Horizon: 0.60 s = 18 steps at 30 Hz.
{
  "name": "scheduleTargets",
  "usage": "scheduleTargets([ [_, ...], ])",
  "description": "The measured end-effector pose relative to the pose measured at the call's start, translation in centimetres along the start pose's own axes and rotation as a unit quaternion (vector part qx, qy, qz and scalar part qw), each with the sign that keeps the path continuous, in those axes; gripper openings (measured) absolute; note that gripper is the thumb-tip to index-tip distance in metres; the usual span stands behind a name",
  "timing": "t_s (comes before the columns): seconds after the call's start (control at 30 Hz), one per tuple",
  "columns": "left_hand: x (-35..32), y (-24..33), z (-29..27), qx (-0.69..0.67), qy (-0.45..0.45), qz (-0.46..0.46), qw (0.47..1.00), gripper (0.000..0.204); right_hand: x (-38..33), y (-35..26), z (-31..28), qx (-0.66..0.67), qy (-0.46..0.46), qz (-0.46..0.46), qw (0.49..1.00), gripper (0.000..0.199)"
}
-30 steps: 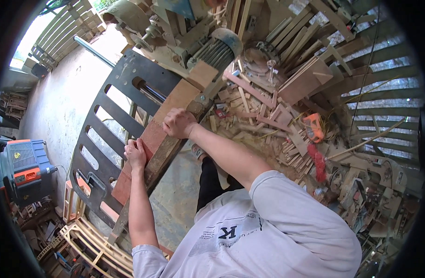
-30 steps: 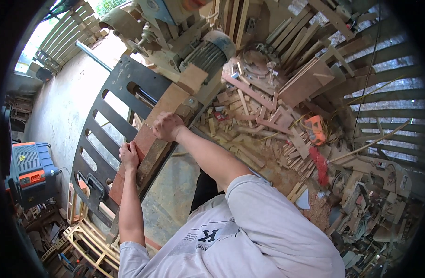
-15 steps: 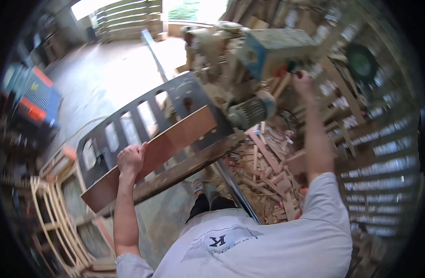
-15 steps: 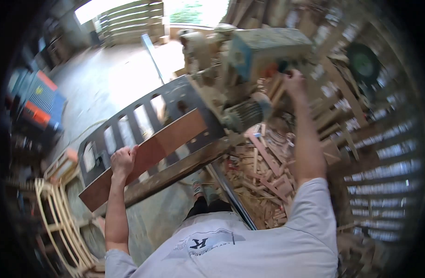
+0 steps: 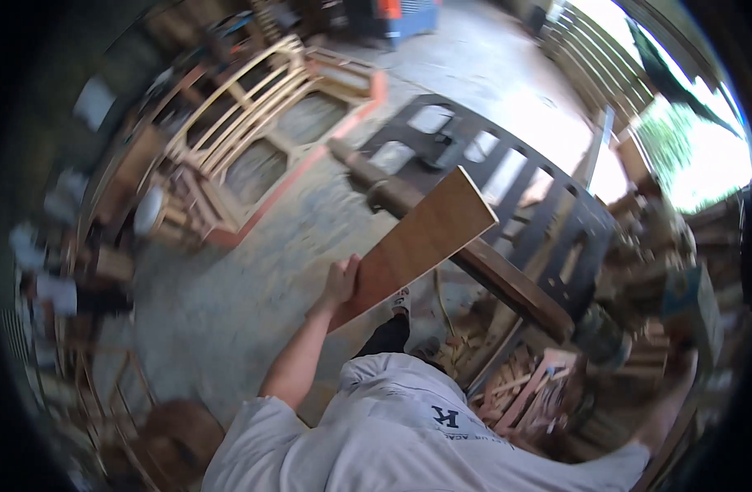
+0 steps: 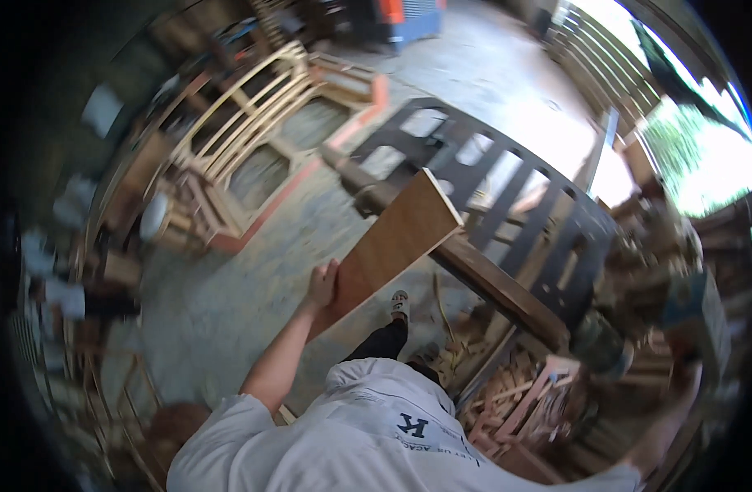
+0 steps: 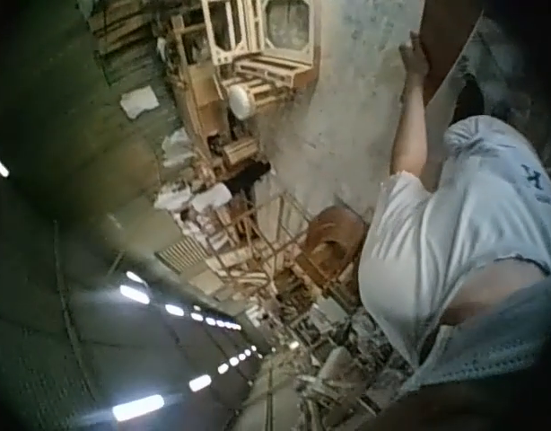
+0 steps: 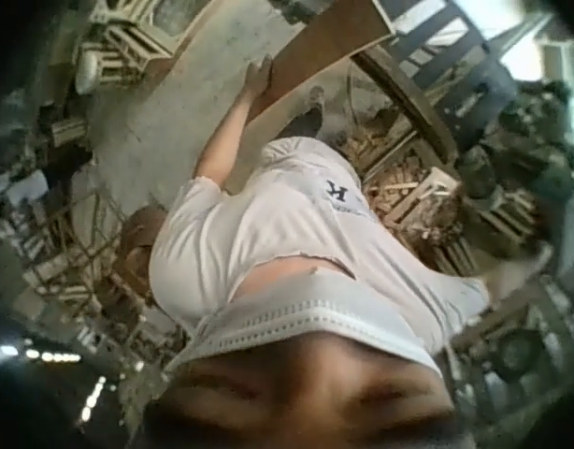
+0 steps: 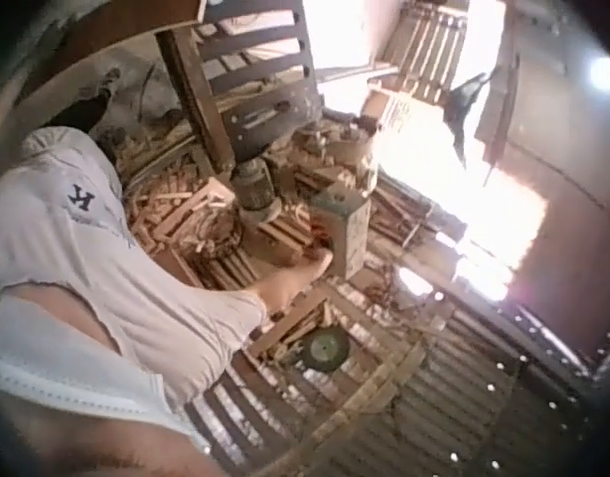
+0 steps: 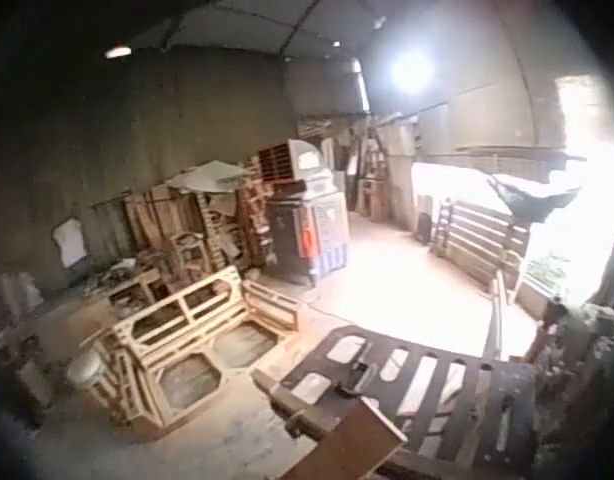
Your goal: The person is seen manufacturing furniture by using a nail gun and a table saw to join and cut wood pieces.
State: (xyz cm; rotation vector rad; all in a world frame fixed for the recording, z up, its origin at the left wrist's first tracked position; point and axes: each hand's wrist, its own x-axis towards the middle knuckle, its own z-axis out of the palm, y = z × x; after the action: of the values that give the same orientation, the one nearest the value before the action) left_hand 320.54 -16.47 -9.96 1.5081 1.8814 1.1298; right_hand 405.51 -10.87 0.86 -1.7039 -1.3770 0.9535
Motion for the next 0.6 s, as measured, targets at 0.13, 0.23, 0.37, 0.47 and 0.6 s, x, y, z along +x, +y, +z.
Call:
scheduleTargets([
  [0.13,-6.4,-3.9,-4.3,-0.004,0.011,-0.174,0.985,0.065,1.4,1.9,1.1,-0.15,-0.021,-0.108,0.983,0.017],
  [0.23,-10.5,-8.5,-7.4,0.051,0.175,-0.177,0.967,0.06,3.7,0.8,1.2,-0.254,-0.01,-0.194,0.947,0.018],
  [0.37,-15.4,-12.1,-14.8,-0.004,0.308,-0.236,0.922,0.058,5.9,-1.1,4.2,-0.369,0.036,-0.295,0.881,0.019],
  [0.47,-18.5,-15.1,-20.9,-0.034,0.448,-0.225,0.865,0.058,6.8,-3.5,9.1,-0.44,0.075,-0.364,0.817,0.02],
  [0.6,-21.0,-20.4,-29.6,-0.12,0.581,-0.183,0.784,0.064,7.0,-8.7,17.7,-0.521,0.141,-0.453,0.71,0.022],
])
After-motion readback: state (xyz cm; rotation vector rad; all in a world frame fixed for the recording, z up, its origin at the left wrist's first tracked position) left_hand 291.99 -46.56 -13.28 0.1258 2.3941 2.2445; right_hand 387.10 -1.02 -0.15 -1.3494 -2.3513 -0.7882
